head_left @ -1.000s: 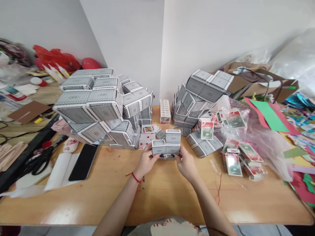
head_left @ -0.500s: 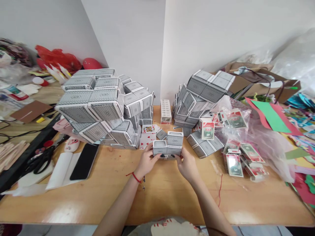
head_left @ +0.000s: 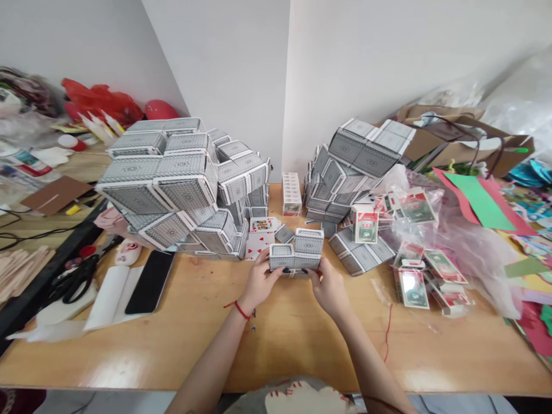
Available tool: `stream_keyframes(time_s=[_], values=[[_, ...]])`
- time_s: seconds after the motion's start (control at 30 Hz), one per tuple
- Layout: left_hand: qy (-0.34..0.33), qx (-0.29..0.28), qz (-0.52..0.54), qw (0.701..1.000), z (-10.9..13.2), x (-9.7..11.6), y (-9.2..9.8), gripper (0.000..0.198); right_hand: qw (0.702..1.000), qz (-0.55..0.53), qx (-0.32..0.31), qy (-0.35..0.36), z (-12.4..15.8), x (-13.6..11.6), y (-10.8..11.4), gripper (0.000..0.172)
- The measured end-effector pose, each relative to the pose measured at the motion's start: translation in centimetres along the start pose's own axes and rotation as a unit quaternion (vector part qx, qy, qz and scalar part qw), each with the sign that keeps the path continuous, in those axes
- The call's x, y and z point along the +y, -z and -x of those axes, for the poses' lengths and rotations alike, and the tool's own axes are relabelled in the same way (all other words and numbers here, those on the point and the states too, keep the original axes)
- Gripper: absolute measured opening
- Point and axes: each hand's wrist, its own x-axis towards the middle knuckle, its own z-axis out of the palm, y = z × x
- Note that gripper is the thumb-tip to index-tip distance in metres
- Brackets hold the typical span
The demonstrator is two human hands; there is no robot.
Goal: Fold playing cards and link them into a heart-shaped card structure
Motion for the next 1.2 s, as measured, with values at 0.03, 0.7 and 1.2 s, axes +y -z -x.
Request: stream_keyframes(time_s=[0.03,0.7,1.2], values=[[0.001,0.001,0.001,1.000,0.01,0.01,-0.01,0.020,1.000,-0.002,0.002,0.000,0.01,0.03,-0.02,0.001],[-0.018,0.002,-0.016,1.000,0.18,-0.66,-0.20,0.020,0.999,0.010,0.018,0.026,0.20,0.10,-0.38,0.007],[-0.037,0.005,-0.039,0.999,0.49,-0.69,-0.33,0.019,0.999,-0.042,0.018,-0.012,-0.22,0.10,-0.30,0.018]])
